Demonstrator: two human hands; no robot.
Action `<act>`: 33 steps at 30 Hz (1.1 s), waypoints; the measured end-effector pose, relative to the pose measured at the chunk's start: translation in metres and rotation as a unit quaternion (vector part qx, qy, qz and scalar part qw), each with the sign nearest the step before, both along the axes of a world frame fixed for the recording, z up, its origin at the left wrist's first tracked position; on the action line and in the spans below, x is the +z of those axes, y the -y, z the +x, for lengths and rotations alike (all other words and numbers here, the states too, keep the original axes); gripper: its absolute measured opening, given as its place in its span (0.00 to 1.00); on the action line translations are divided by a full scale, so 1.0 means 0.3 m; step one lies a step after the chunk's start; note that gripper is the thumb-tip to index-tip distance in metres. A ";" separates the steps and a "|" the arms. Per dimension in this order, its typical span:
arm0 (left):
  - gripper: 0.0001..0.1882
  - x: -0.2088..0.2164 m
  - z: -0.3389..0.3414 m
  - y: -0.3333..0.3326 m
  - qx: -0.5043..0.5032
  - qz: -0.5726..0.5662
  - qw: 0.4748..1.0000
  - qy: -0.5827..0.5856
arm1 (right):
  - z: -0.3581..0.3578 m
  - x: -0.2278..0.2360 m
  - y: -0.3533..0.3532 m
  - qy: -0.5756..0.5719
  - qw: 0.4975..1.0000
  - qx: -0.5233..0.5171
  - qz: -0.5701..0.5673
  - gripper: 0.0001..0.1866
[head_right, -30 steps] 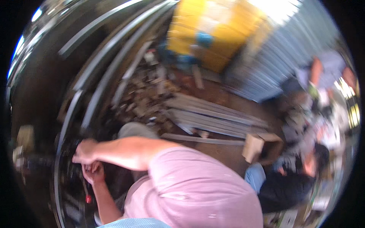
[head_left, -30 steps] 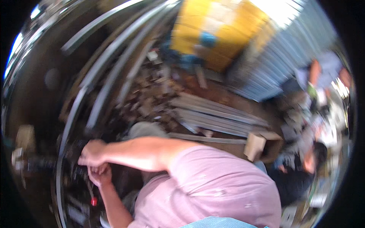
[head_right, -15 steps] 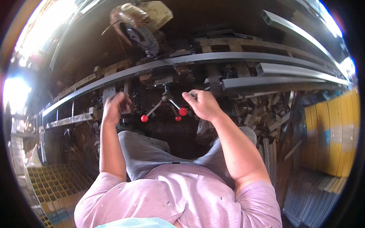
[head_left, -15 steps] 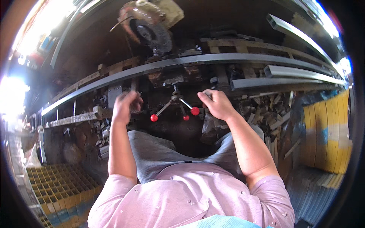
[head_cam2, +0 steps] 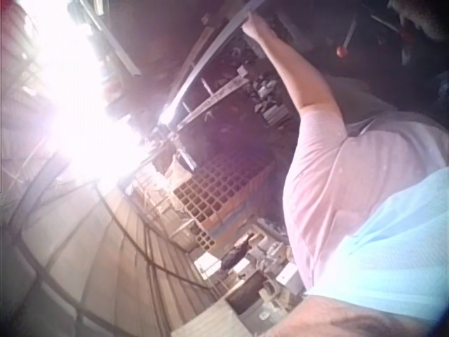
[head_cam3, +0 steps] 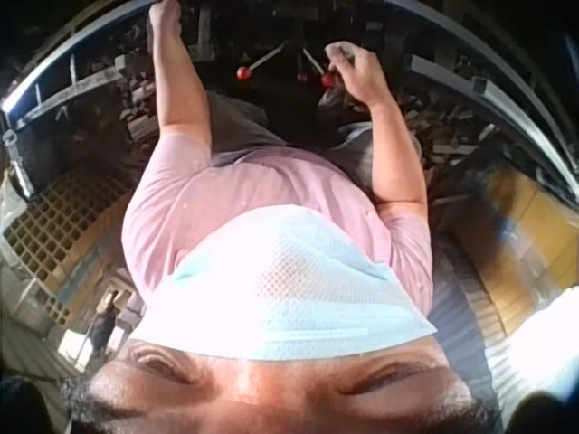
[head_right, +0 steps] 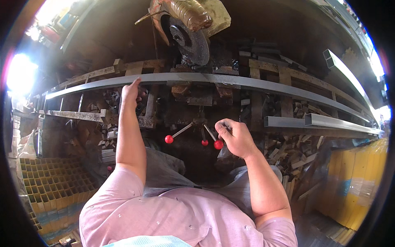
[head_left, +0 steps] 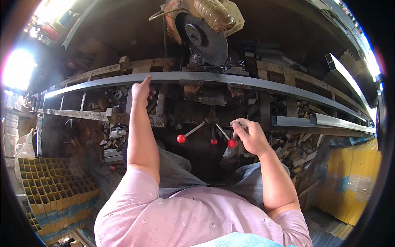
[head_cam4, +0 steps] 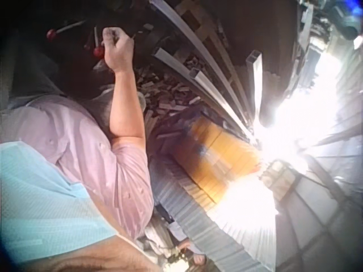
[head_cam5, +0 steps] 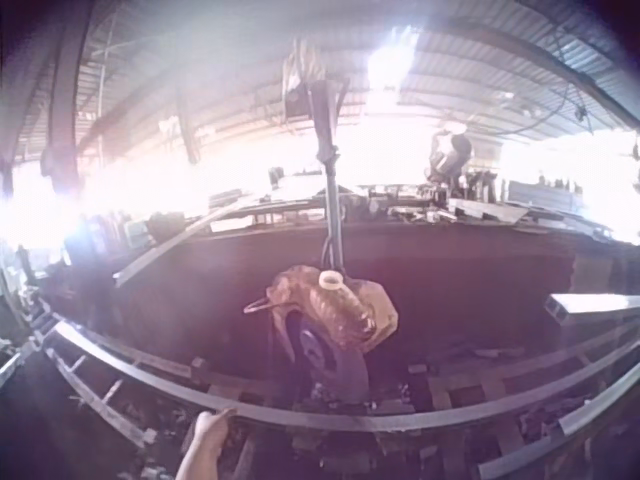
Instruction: The person repeatedly positions long metal profiles on a chop saw, secures them, and cuts them to length. After each cut, the person removes the cut piece and places it aside, then repeats the process with additional profiles.
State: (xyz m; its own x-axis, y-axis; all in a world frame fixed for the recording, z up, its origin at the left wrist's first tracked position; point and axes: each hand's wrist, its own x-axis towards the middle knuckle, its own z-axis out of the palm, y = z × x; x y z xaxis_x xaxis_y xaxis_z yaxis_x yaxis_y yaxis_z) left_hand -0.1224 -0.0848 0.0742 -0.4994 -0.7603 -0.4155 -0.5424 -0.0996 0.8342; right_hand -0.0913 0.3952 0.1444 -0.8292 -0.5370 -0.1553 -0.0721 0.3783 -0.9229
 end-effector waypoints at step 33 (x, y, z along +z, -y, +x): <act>0.15 0.210 0.500 -0.196 0.094 0.297 0.837 -0.450 | 0.101 0.397 0.351 -0.424 0.891 0.104 0.126 0.30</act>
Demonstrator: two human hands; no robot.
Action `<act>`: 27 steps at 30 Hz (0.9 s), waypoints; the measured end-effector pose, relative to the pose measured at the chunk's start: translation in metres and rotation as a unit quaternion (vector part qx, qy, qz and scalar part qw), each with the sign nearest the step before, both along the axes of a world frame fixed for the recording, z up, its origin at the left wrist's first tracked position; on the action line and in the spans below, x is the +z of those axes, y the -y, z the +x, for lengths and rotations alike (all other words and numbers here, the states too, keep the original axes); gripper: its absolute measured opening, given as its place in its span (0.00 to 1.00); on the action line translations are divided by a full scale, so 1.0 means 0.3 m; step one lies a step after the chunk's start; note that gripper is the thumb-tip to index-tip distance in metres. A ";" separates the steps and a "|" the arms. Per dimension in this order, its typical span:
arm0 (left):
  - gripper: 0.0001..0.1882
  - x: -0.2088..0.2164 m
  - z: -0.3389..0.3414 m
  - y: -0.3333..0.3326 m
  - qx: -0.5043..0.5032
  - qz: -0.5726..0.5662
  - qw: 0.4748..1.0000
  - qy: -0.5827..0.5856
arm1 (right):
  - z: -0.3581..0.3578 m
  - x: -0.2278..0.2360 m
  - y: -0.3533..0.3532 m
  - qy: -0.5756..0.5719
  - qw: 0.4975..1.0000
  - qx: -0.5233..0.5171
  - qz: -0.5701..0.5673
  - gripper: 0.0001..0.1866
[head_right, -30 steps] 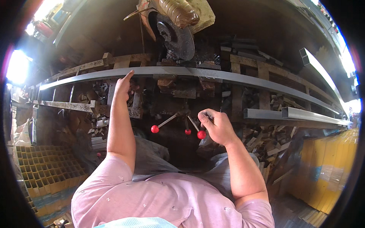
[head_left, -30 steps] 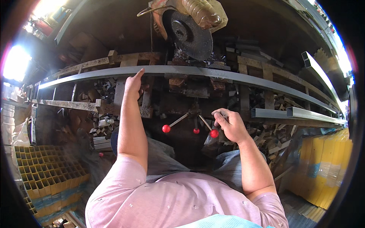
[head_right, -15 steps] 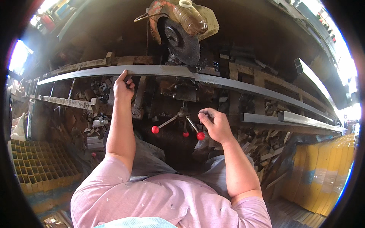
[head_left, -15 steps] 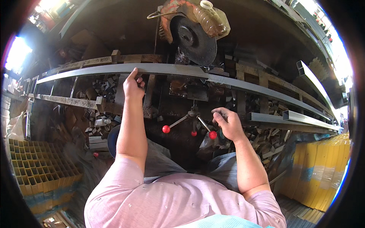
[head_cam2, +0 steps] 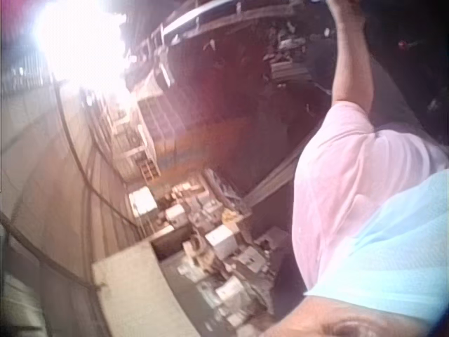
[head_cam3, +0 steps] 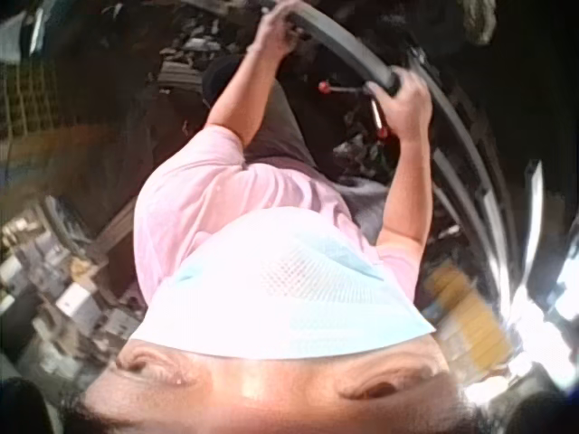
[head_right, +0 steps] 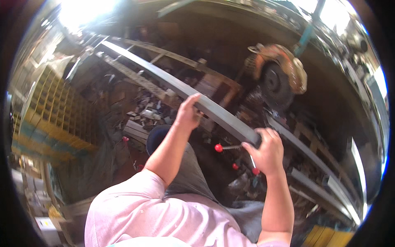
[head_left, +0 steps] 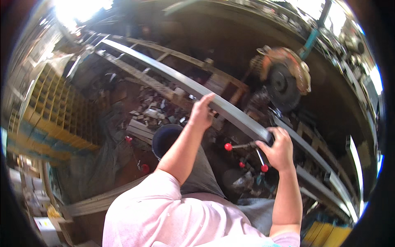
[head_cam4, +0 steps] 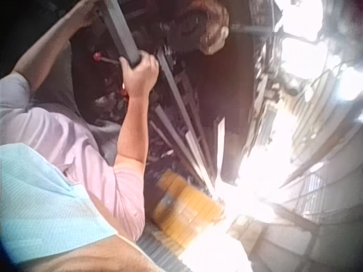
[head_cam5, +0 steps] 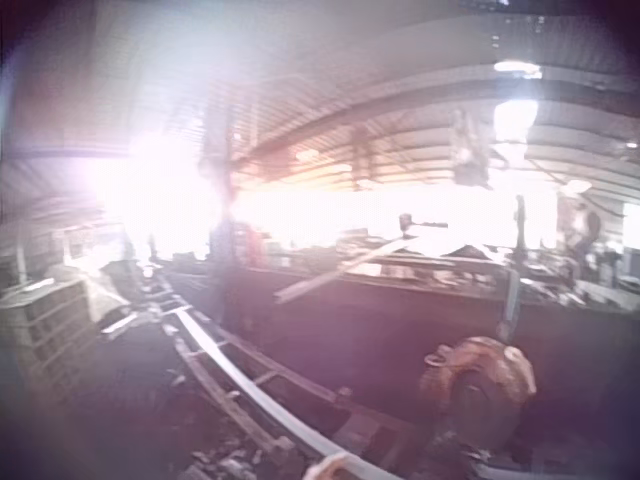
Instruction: The person repeatedly positions long metal profiles on a chop saw, secures them, and cuts them to length. After each cut, the person removes the cut piece and places it aside, then repeats the process with additional profiles.
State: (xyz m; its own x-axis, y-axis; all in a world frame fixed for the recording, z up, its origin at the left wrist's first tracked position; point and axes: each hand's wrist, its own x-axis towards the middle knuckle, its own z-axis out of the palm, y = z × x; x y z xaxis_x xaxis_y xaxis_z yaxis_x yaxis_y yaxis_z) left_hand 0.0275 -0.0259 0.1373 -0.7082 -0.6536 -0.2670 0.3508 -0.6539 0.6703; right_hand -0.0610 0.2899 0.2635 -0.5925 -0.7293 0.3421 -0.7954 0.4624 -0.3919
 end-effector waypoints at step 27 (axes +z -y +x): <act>0.37 0.394 0.237 0.203 0.010 -0.057 0.901 -0.430 | 0.341 0.328 -0.774 -0.079 0.973 -0.211 0.054 0.30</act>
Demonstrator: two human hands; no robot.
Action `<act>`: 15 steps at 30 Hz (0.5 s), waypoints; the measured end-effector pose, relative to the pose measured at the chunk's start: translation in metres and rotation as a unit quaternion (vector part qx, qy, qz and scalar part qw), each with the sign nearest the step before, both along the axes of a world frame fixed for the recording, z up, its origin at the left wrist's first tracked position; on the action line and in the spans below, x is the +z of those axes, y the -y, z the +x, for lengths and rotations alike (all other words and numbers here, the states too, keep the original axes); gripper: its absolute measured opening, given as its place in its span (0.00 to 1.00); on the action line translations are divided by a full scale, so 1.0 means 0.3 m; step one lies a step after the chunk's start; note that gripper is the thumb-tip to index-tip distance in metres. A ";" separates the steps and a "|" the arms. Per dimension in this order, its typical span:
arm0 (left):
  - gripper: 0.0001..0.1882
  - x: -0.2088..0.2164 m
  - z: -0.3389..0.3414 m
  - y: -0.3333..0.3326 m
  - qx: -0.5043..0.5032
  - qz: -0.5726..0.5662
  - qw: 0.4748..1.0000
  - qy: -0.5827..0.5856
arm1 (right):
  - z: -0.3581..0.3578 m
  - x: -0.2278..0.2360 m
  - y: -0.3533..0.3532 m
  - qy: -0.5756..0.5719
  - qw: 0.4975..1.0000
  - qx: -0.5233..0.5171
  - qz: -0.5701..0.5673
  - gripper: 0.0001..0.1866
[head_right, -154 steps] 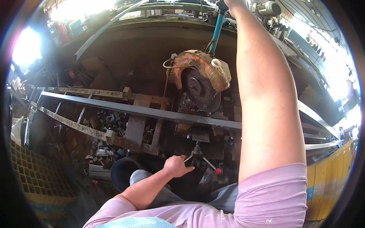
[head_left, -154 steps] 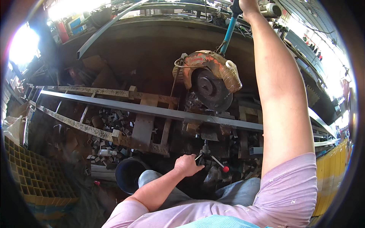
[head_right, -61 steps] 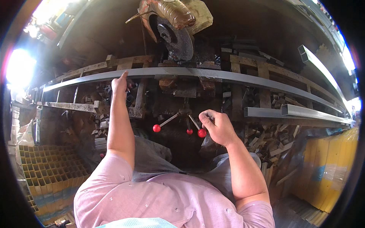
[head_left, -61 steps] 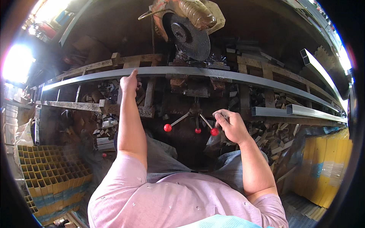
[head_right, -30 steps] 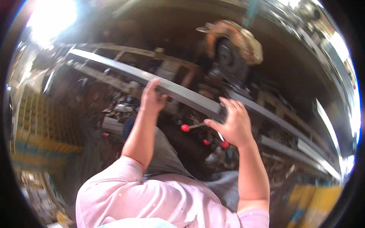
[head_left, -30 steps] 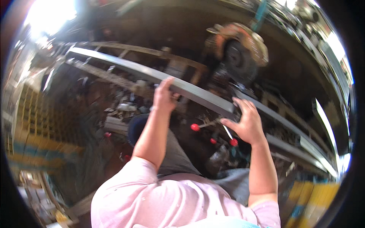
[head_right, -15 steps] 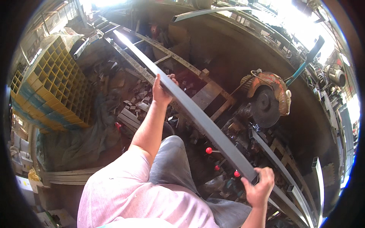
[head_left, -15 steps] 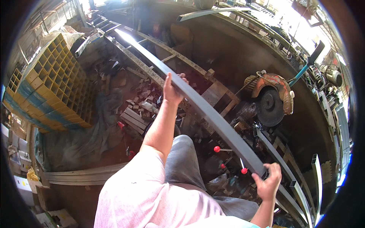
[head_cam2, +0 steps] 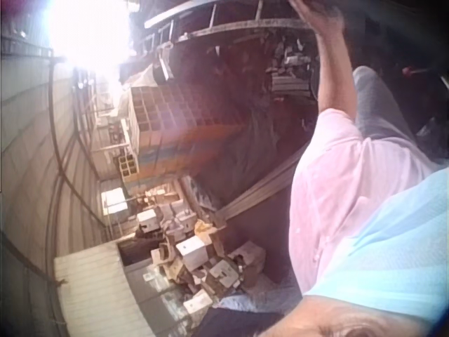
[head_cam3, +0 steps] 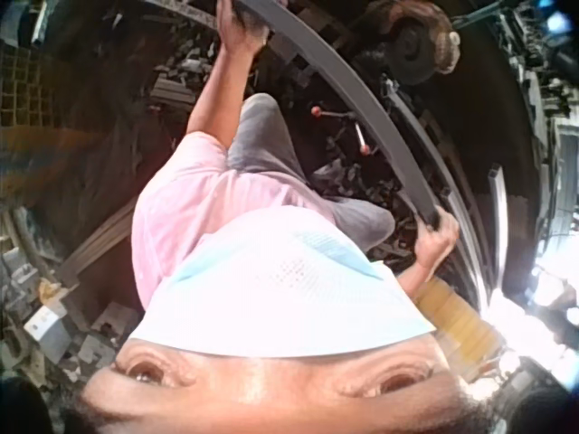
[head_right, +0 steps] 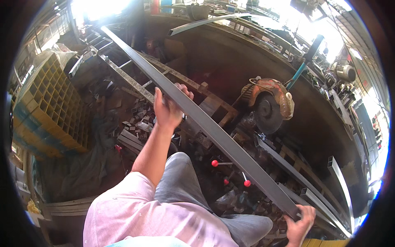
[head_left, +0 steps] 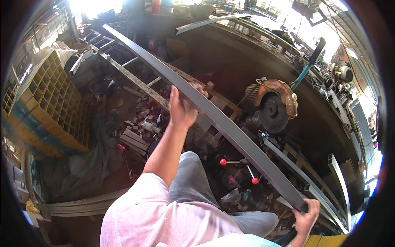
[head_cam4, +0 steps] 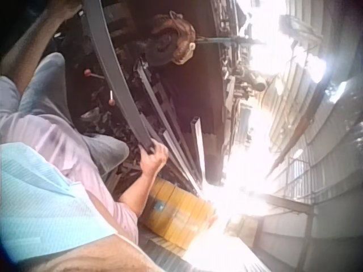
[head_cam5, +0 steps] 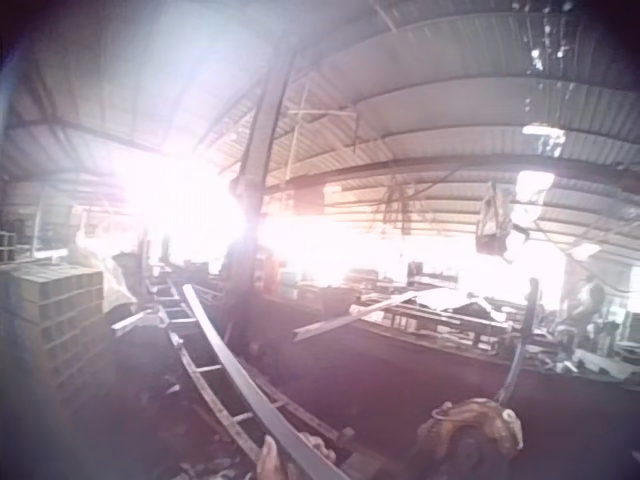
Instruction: The person repeatedly positions long metal profiles on a chop saw, secures them, and cuts them to length. After each cut, the person removes the cut piece and places it aside, then repeats the process with additional profiles.
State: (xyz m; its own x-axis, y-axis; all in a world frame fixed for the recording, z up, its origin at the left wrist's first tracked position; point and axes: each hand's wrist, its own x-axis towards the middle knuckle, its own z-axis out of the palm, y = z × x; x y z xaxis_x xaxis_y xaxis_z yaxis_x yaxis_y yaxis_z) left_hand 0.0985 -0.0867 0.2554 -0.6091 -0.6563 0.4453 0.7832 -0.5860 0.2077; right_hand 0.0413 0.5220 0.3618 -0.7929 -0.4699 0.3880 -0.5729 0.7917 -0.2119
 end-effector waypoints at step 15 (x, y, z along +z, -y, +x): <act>0.22 0.106 -0.195 -0.228 -0.132 -0.027 0.987 0.085 | 0.297 -0.047 -0.877 0.062 0.980 -0.185 0.029 0.29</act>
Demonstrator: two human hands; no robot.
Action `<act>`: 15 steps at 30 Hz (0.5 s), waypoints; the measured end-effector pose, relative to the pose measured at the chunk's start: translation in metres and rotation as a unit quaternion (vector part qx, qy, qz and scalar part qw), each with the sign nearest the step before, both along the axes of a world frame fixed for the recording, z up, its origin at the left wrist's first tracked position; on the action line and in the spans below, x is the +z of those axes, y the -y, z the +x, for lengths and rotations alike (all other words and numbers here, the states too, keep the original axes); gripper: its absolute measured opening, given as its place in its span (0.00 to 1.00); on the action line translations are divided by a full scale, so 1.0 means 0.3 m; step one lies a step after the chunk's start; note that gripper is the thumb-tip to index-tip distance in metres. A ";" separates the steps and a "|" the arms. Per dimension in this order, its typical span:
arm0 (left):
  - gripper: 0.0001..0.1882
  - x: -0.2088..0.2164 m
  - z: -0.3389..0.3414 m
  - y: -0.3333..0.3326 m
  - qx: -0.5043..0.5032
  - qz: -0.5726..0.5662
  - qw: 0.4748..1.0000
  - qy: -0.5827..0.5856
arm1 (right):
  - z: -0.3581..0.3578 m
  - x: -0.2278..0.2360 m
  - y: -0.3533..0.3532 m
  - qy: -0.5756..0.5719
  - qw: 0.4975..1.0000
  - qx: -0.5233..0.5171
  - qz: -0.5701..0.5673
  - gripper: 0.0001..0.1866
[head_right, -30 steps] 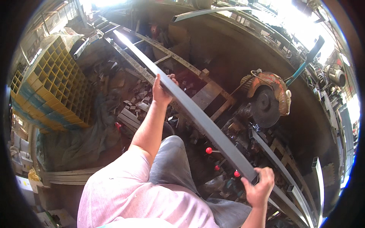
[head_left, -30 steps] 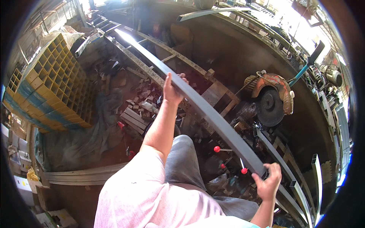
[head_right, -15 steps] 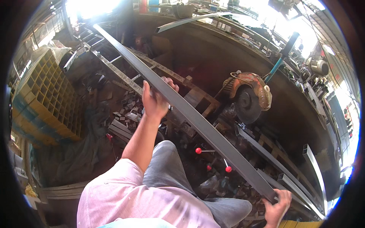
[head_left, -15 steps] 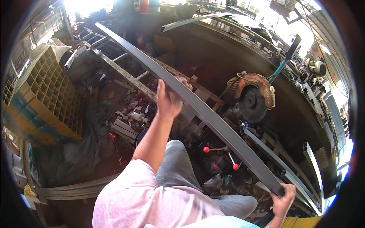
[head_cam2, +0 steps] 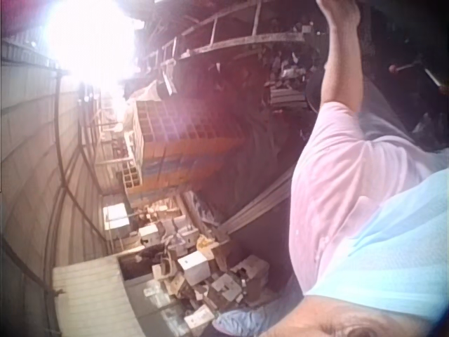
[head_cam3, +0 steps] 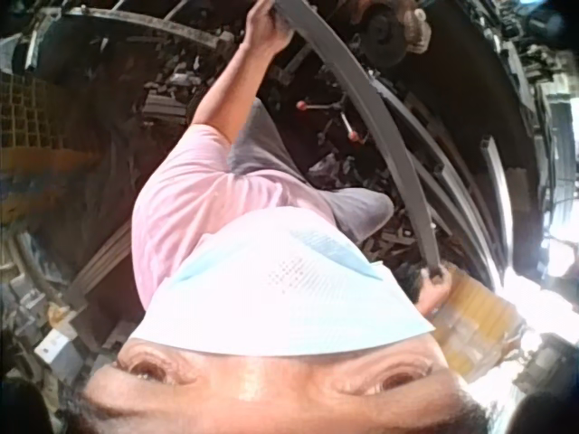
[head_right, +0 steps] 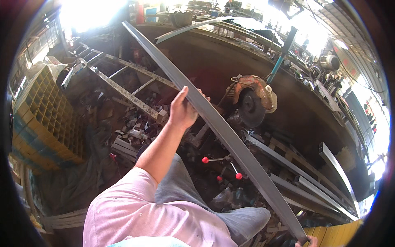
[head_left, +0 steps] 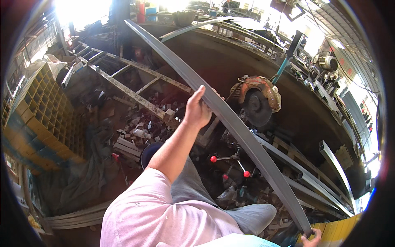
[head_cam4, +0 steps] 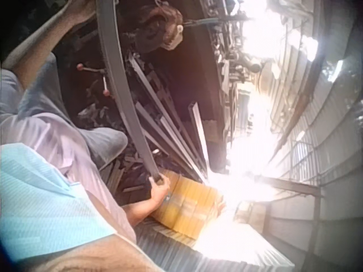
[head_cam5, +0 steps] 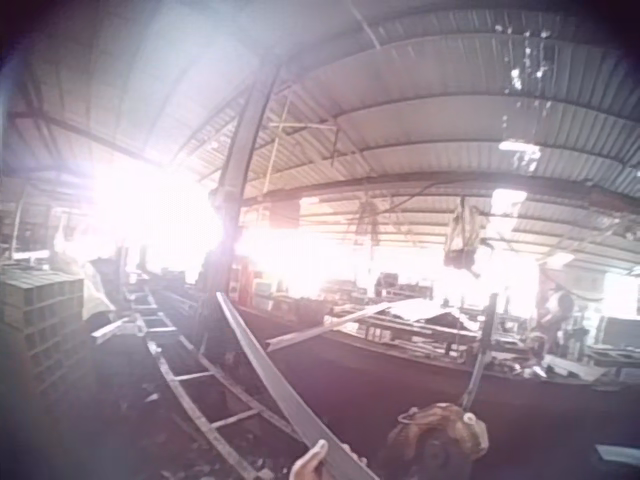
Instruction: The person repeatedly positions long metal profiles on a chop saw, secures them, and cuts them to length. After each cut, the person removes the cut piece and places it aside, then repeats the process with additional profiles.
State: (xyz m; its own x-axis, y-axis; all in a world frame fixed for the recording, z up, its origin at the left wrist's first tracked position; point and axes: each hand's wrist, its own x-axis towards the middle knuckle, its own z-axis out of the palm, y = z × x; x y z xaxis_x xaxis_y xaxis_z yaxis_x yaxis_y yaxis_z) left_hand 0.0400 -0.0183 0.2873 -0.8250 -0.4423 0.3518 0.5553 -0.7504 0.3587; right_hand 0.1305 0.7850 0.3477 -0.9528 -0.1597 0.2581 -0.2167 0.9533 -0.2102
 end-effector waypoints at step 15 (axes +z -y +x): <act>0.18 0.034 -0.234 -0.416 -0.095 -0.024 0.993 0.069 | 0.489 0.120 -0.243 0.101 0.961 -0.210 -0.149 0.26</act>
